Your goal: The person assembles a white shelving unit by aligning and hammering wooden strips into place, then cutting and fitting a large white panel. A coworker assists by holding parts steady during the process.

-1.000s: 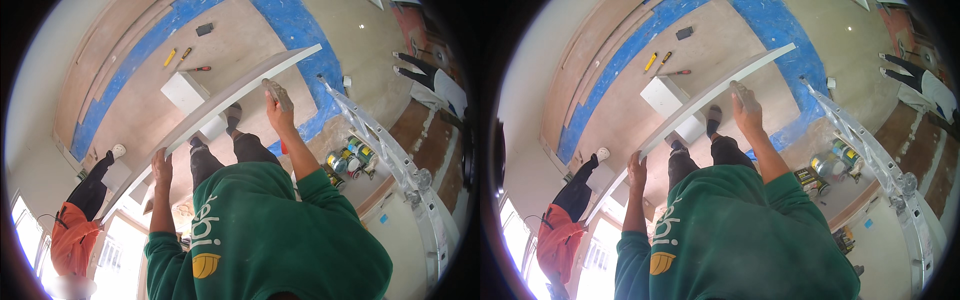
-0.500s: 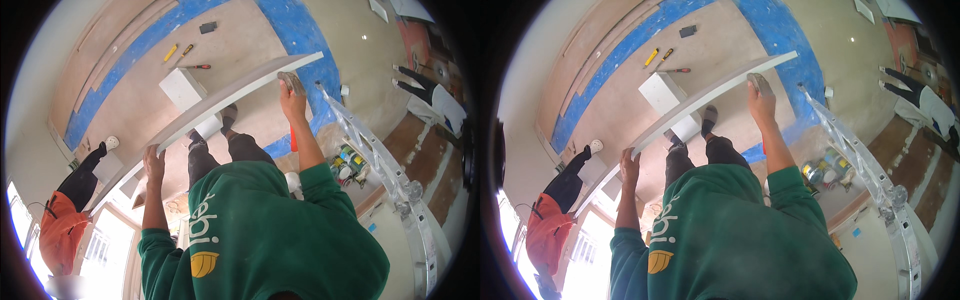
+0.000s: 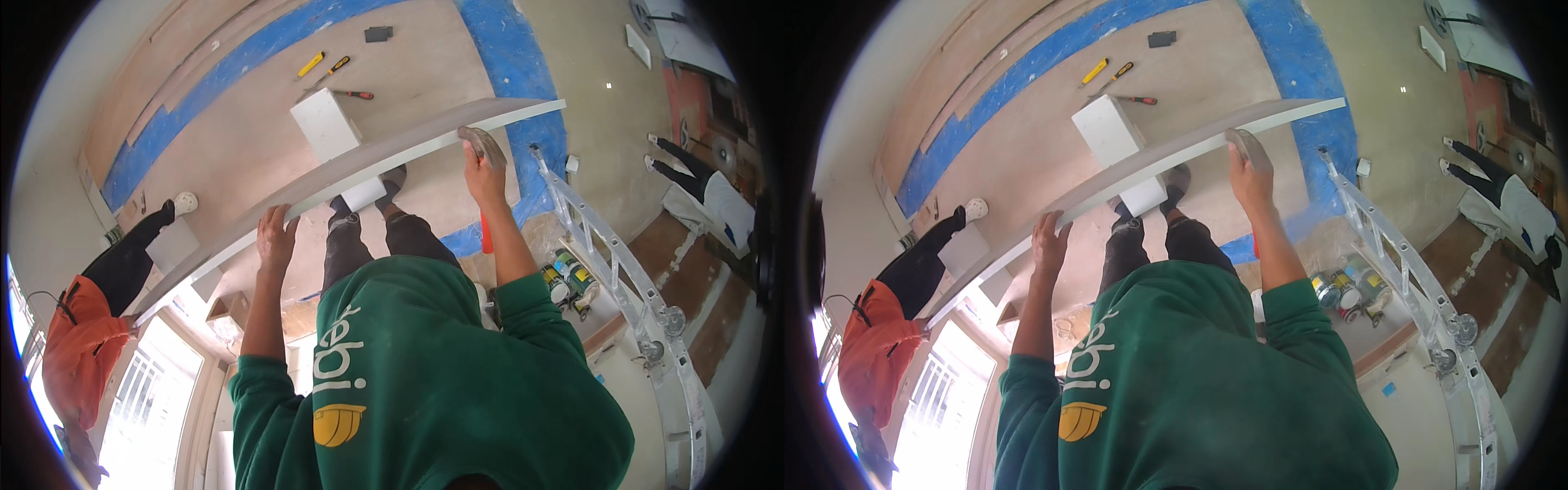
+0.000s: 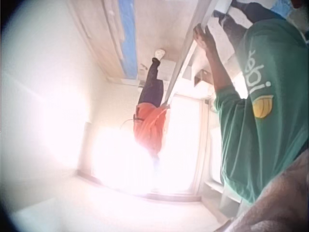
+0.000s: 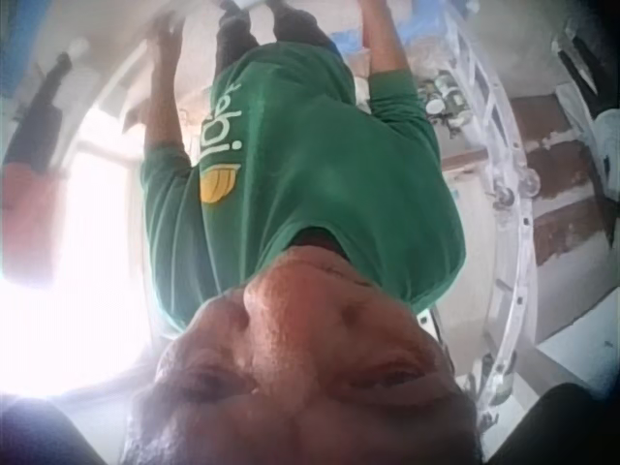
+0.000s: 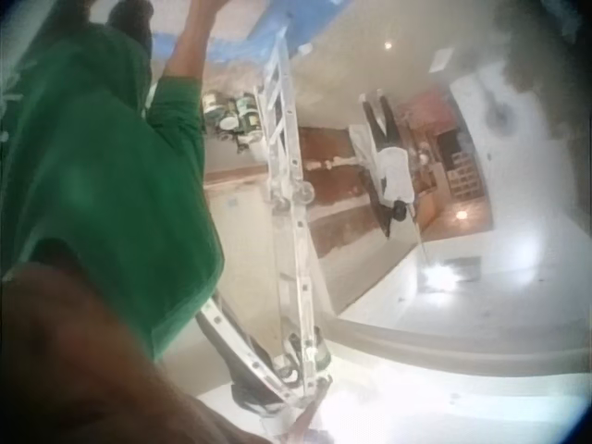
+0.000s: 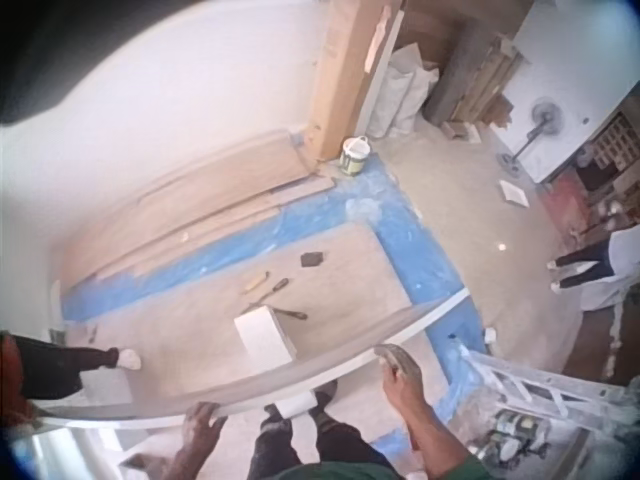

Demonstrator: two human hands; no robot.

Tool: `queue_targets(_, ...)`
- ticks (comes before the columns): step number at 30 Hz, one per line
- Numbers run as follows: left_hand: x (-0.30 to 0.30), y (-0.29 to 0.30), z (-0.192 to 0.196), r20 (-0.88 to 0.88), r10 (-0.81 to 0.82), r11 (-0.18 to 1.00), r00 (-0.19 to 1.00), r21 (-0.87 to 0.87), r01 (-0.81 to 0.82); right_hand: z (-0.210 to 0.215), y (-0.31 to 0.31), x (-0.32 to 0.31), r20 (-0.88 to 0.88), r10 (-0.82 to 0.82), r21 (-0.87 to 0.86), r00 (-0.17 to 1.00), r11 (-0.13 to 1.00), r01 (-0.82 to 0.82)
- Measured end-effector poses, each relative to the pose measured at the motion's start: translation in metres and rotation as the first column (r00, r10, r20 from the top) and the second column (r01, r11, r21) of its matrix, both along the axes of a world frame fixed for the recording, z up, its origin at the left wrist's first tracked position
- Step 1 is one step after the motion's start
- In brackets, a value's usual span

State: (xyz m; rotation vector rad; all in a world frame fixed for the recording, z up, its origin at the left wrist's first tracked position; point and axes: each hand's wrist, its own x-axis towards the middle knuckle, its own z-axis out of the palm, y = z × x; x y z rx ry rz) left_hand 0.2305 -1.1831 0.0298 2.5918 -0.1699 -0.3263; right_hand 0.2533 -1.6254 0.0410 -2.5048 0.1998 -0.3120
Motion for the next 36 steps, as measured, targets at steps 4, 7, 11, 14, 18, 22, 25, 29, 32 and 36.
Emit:
queue_targets(4,0.0,0.009,0.0,0.029,-0.013,0.999,0.999,-0.032,0.014,0.013,0.04,-0.001,-0.116,-0.017,0.065,0.993,0.998,0.025)
queue_targets(7,0.003,0.014,0.001,0.015,-0.015,0.998,1.0,-0.068,0.016,0.013,0.065,-0.011,-0.124,0.005,0.125,0.992,0.992,0.011)
queue_targets(11,-0.004,0.03,-0.002,0.017,-0.037,0.996,0.999,-0.076,0.038,0.004,0.098,-0.014,-0.067,0.052,0.165,0.996,0.985,-0.04)
queue_targets(14,-0.005,0.04,-0.002,0.039,-0.045,0.996,0.998,-0.071,0.048,0.012,0.126,-0.024,-0.18,0.052,0.142,0.982,0.989,-0.027)
queue_targets(18,-0.006,0.054,-0.005,0.095,-0.048,0.995,0.994,-0.081,0.055,0.014,0.159,-0.025,-0.298,0.042,0.208,0.954,0.978,0.022)
queue_targets(22,-0.01,0.059,-0.006,0.058,-0.094,0.994,0.994,-0.053,0.097,0.019,0.192,-0.034,-0.314,0.128,0.134,0.941,0.987,-0.09)
queue_targets(25,-0.005,0.062,-0.006,0.057,-0.063,0.993,0.996,-0.098,0.068,0.017,0.217,-0.031,-0.374,0.158,0.16,0.914,0.982,-0.105)
queue_targets(29,-0.01,0.063,-0.007,0.031,-0.039,0.992,0.999,-0.117,0.042,0.027,0.25,-0.044,-0.314,0.252,0.247,0.915,0.953,-0.178)
queue_targets(32,-0.005,0.065,-0.009,0.048,-0.023,0.992,0.999,-0.126,0.029,0.035,0.269,-0.037,-0.394,0.285,0.19,0.874,0.955,-0.226)
queue_targets(36,-0.013,0.079,-0.01,0.023,-0.026,0.994,0.999,-0.101,0.028,0.027,0.281,-0.041,-0.493,0.272,0.337,0.826,0.935,-0.107)
